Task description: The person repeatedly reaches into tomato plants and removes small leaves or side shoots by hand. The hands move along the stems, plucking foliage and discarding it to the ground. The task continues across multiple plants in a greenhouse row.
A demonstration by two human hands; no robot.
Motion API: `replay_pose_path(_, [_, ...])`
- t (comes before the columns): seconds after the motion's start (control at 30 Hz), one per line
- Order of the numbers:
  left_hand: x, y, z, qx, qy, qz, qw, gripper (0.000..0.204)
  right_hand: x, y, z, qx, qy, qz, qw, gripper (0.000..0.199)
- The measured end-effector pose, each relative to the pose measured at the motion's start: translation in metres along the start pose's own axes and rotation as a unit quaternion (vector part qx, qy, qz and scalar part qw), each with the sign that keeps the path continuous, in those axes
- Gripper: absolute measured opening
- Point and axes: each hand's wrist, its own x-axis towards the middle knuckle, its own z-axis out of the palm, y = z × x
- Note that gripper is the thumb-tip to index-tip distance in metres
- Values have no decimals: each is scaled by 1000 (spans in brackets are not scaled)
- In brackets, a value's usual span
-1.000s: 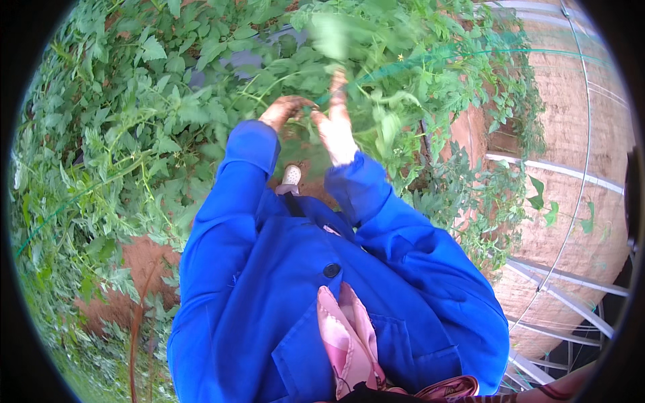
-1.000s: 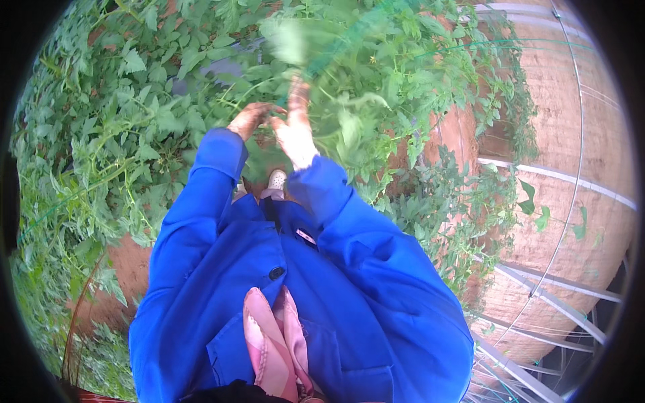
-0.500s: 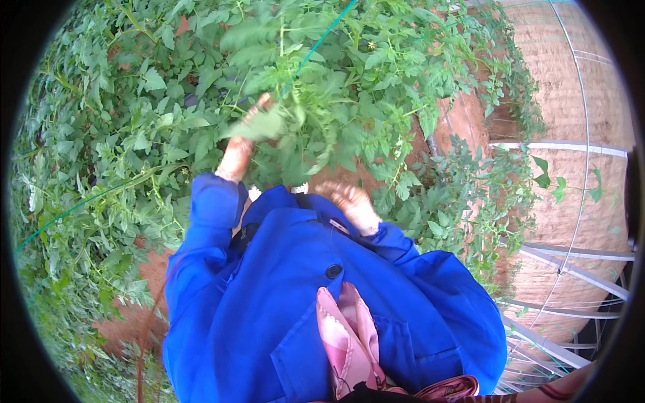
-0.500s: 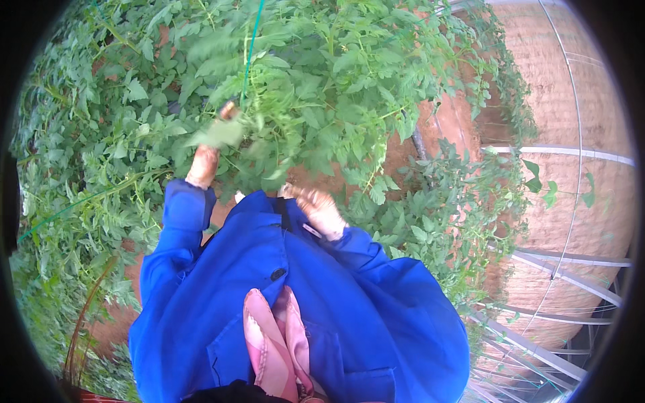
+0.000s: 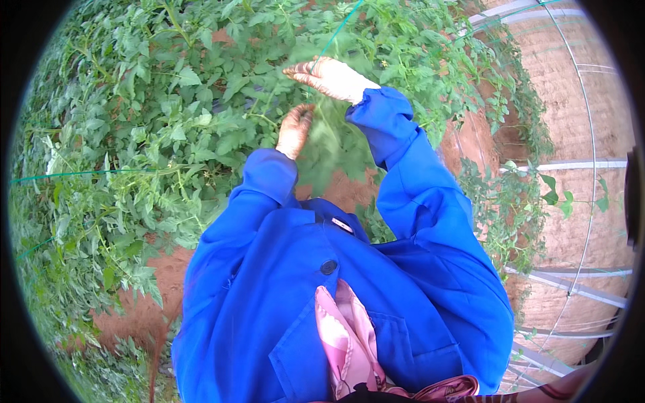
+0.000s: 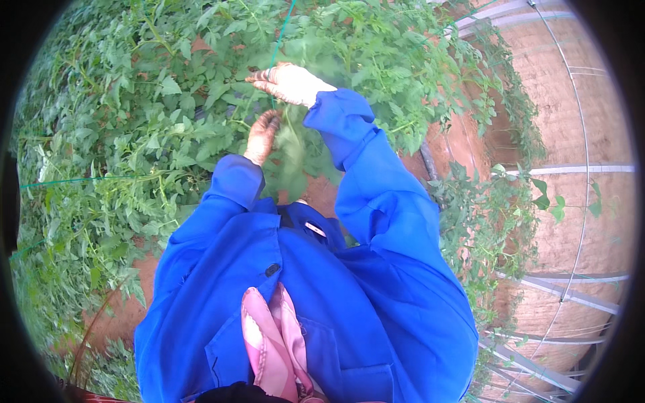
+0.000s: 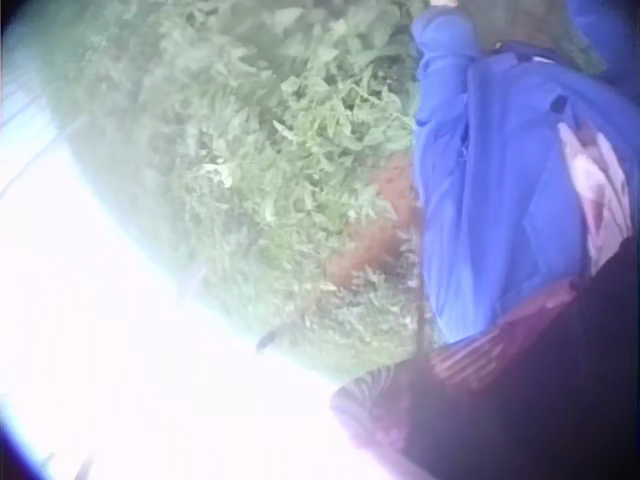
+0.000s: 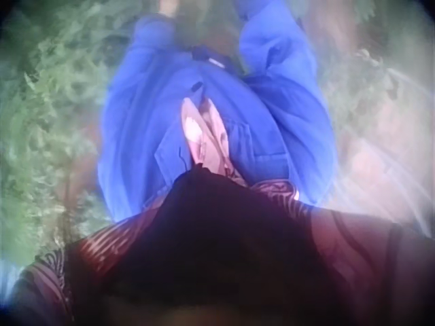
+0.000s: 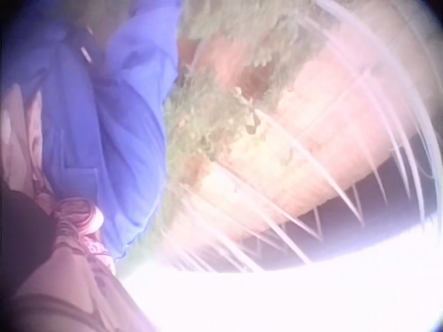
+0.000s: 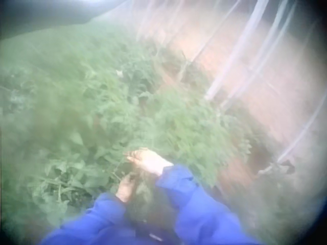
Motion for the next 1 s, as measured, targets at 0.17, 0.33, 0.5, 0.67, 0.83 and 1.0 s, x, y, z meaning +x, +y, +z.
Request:
replay_pose_path(0.17, [-17,1,-32,-60,-45,-43,996,45,-1,-8,-12,-17,-86,148,985,54])
replay_pose_path(0.33, [-32,13,-39,-23,-106,12,994,60,-19,-22,-17,8,-78,196,977,56])
replay_pose_path(0.5, [-80,36,-66,-9,-110,-22,994,49,-29,21,-4,-34,-38,203,978,52])
replay_pose_path(0.67, [-116,0,-142,-387,256,-96,881,40,-56,55,-17,161,16,103,981,55])
replay_pose_path(0.83, [-195,-94,-220,-497,34,21,867,42,-141,132,-87,170,83,75,979,47])
replay_pose_path(1.0, [-200,-80,-94,-172,523,-100,829,41,-279,235,-159,209,170,137,953,35])
